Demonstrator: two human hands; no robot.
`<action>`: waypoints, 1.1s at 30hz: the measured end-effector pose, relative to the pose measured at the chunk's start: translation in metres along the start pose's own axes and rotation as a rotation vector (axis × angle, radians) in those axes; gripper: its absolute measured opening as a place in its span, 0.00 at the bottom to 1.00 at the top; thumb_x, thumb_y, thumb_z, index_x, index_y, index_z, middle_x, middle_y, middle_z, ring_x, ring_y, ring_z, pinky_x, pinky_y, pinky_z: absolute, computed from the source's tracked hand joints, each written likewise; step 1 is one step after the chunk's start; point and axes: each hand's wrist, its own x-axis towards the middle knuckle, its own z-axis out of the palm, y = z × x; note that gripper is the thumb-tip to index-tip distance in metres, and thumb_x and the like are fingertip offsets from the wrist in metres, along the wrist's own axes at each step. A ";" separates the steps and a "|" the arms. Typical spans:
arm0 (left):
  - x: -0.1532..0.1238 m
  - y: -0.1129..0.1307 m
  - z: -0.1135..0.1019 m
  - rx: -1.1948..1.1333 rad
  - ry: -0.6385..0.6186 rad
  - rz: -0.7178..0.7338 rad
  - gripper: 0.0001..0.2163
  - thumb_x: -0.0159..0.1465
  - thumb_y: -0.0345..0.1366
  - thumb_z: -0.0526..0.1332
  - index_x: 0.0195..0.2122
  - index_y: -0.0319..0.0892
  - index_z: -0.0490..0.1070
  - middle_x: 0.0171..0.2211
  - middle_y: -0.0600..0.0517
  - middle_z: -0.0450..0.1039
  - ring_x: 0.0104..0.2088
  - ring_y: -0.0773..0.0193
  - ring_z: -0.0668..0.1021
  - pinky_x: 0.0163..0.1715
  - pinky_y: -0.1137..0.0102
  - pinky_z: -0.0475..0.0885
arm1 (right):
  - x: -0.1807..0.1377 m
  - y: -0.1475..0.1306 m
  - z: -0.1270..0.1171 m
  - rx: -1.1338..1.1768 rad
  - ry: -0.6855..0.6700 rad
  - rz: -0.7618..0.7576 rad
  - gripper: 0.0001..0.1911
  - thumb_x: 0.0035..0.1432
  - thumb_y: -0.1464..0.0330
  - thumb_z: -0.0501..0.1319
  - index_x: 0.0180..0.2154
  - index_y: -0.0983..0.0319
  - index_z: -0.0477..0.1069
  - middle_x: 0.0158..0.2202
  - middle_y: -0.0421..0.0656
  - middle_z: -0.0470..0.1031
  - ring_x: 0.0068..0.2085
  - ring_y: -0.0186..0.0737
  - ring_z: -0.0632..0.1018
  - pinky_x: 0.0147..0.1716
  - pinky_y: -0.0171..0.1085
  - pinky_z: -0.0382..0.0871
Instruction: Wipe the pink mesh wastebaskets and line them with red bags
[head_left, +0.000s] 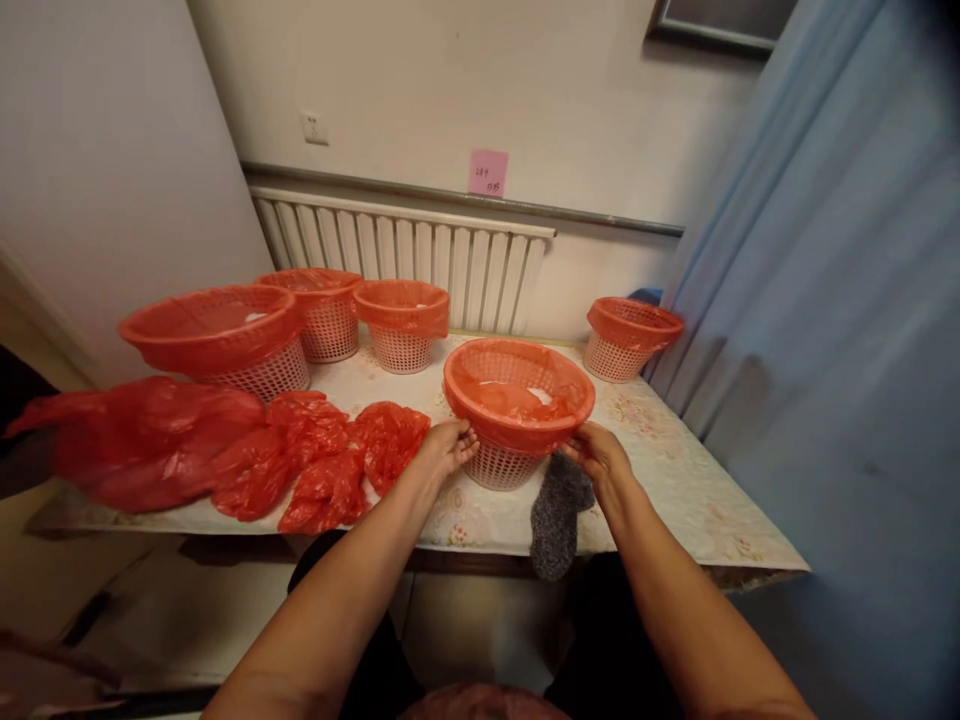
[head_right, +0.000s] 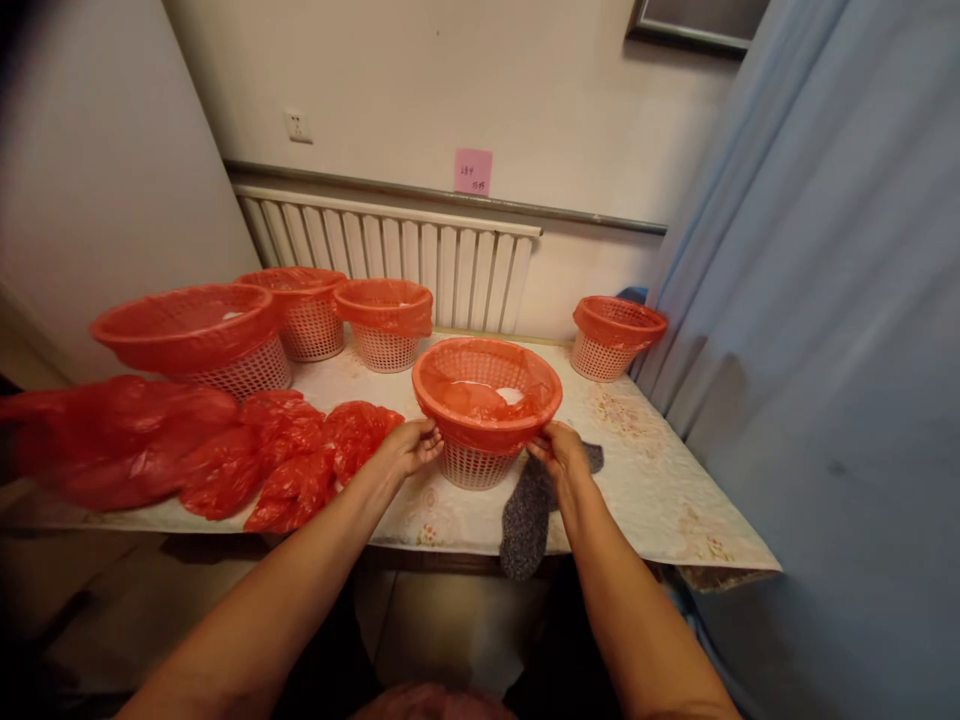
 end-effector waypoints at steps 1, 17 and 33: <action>-0.002 0.000 0.000 -0.008 0.005 0.005 0.05 0.60 0.23 0.57 0.28 0.38 0.66 0.17 0.54 0.68 0.17 0.72 0.72 0.22 0.76 0.73 | -0.002 -0.003 -0.001 0.018 -0.008 0.006 0.09 0.45 0.79 0.59 0.30 0.63 0.66 0.23 0.38 0.75 0.24 0.34 0.77 0.26 0.34 0.77; -0.010 -0.001 0.009 -0.084 0.021 0.034 0.09 0.58 0.19 0.55 0.25 0.38 0.63 0.15 0.57 0.64 0.16 0.75 0.69 0.21 0.79 0.73 | -0.041 -0.045 0.006 0.175 0.005 -0.063 0.09 0.47 0.81 0.58 0.24 0.63 0.63 0.13 0.34 0.66 0.13 0.25 0.67 0.12 0.21 0.64; -0.053 0.035 0.026 -0.013 0.060 0.428 0.06 0.52 0.22 0.56 0.27 0.40 0.62 0.15 0.58 0.65 0.16 0.73 0.71 0.23 0.75 0.74 | -0.038 -0.058 0.026 0.167 0.049 -0.251 0.12 0.44 0.80 0.61 0.33 0.62 0.66 0.16 0.32 0.69 0.15 0.26 0.70 0.15 0.23 0.68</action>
